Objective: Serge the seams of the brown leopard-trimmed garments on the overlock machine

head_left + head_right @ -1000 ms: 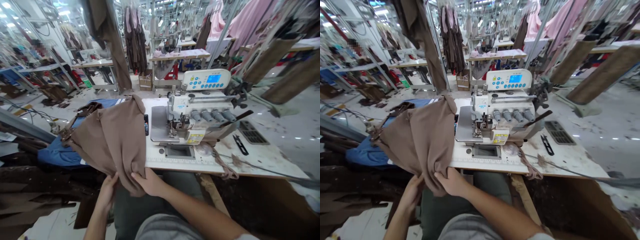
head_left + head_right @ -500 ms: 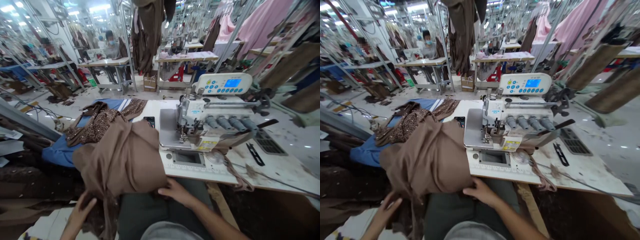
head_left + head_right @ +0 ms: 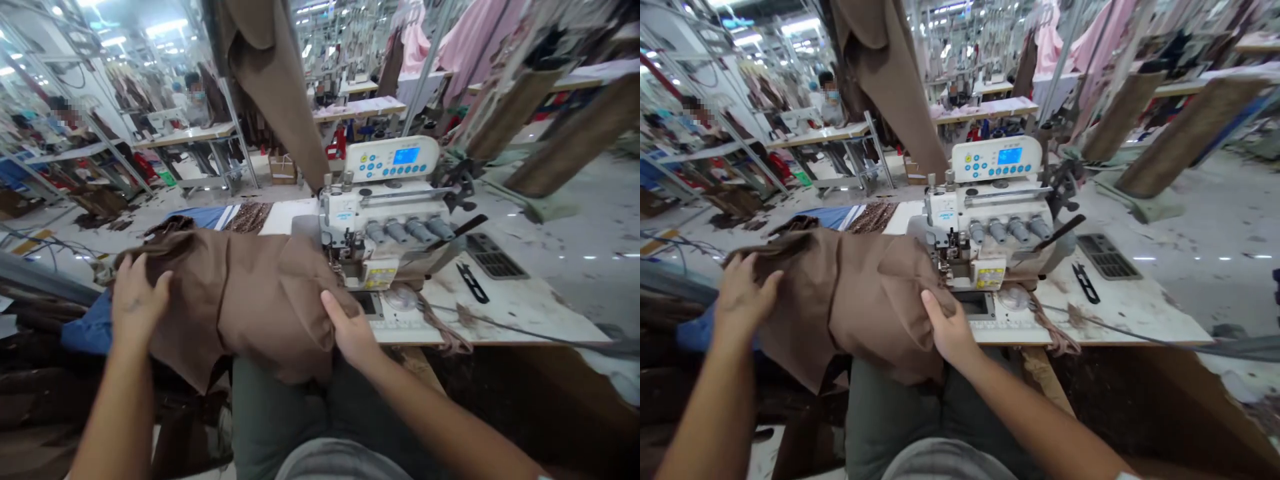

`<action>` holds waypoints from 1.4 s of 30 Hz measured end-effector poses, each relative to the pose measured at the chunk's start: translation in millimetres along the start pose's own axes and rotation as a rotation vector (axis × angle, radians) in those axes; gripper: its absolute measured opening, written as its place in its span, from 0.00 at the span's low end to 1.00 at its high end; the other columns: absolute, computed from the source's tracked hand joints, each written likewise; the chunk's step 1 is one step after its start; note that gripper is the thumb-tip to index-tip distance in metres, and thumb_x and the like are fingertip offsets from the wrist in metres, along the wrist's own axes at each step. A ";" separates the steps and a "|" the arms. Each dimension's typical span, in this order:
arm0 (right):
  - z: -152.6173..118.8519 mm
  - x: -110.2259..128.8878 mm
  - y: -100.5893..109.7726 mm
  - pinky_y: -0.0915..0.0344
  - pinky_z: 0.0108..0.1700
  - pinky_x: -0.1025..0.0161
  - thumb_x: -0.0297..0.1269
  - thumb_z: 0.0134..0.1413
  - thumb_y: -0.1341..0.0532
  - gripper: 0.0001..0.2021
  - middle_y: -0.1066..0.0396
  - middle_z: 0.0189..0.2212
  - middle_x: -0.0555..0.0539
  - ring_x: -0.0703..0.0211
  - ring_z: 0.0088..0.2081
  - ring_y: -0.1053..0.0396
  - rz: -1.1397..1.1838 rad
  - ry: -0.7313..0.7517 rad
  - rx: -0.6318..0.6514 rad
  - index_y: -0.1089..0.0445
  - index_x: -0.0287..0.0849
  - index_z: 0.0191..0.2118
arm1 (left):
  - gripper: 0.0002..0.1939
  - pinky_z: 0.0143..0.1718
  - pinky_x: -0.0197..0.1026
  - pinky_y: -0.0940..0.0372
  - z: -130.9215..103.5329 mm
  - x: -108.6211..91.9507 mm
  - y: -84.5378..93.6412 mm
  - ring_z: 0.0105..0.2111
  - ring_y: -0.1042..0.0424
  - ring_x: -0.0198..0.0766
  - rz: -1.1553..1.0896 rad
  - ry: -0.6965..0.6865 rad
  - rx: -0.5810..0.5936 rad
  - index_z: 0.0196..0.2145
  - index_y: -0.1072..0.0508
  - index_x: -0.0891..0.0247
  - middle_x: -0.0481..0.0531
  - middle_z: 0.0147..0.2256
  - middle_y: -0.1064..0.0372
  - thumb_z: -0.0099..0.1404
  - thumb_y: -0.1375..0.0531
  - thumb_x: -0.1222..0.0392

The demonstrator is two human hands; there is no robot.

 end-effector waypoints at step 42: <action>-31.3 -25.6 34.9 0.28 0.44 0.61 0.45 0.71 0.36 0.11 0.19 0.39 0.47 0.56 0.39 0.23 -0.558 0.712 0.556 0.23 0.47 0.51 | 0.10 0.57 0.45 0.36 15.3 -96.0 -135.3 0.53 0.27 0.45 -0.294 0.126 0.326 0.37 0.30 0.59 0.53 0.48 0.24 0.69 0.37 0.51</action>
Point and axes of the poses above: each hand's wrist, its own z-axis towards the middle knuckle, its own y-axis out of the back of the hand, x = y × z, the point moved 1 cm from there along z, towards the middle knuckle
